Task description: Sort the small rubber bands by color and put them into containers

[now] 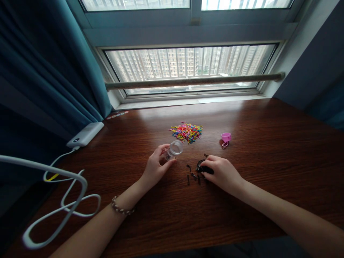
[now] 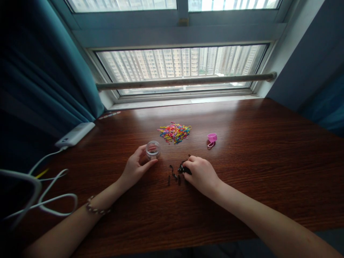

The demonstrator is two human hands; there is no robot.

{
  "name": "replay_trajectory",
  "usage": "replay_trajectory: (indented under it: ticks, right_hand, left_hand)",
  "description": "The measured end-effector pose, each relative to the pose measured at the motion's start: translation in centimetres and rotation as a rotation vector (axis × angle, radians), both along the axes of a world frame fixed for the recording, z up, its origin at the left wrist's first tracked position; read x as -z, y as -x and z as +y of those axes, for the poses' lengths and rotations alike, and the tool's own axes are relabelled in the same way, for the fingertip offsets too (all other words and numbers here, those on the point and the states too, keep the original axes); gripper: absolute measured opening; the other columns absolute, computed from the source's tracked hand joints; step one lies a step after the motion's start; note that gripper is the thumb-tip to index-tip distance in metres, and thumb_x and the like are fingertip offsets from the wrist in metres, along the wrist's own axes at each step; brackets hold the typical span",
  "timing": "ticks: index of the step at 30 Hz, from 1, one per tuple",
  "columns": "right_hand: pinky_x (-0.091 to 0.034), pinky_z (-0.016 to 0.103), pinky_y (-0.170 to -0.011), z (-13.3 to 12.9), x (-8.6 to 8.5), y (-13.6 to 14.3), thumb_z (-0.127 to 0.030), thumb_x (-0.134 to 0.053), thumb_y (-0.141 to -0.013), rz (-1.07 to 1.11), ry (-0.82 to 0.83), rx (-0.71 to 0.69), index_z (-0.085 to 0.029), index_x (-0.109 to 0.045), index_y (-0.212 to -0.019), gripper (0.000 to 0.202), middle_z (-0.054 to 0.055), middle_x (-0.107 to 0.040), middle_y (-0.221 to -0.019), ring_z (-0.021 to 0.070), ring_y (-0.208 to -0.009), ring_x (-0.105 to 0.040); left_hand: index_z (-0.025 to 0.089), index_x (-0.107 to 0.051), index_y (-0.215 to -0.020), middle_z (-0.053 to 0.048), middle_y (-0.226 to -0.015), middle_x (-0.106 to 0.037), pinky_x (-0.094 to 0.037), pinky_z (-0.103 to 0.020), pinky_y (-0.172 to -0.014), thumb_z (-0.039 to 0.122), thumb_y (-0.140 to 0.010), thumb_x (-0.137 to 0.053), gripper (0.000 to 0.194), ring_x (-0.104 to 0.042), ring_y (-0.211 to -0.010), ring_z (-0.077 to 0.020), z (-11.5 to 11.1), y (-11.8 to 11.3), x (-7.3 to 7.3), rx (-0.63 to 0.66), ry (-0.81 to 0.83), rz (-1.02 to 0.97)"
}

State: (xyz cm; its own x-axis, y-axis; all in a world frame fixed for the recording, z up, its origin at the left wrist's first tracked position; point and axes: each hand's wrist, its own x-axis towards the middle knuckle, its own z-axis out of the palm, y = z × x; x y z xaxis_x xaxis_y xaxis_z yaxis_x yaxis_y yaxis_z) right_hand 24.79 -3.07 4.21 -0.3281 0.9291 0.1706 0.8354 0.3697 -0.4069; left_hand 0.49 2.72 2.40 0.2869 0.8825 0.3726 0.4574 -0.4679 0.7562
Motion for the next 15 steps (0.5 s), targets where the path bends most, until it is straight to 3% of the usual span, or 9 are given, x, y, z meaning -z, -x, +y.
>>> replay_trajectory:
  ticks: [10, 15]
  right_hand:
    - [-0.05, 0.024, -0.063, 0.5, -0.6, -0.3, -0.024, -0.062, -0.072, 0.676, 0.08, 0.172, -0.018, -0.067, -0.082, 0.013, 0.002, -0.068, -0.077, 0.0149, -0.067, -0.063]
    - [-0.05, 0.024, -0.06, 0.7, -1.0, -0.2, -0.031, -0.066, -0.068, 0.849, 0.153, 0.196, -0.016, -0.065, -0.081, 0.019, 0.004, -0.068, -0.076, 0.0164, -0.069, -0.063]
  left_hand:
    - [0.021, -0.051, -0.113, -0.007, -0.112, -0.053, -0.042, -0.036, -0.091, 0.024, -0.074, -0.061, 0.041, -0.049, -0.105, -0.0209, 0.0, 0.1, -0.4, 0.005, -0.221, 0.21]
    - [0.024, -0.053, -0.114, -0.006, -0.112, -0.052, -0.041, -0.038, -0.092, 0.023, -0.073, -0.061, 0.042, -0.048, -0.104, -0.0219, -0.2, 0.0, -0.6, 0.037, -0.233, 0.279]
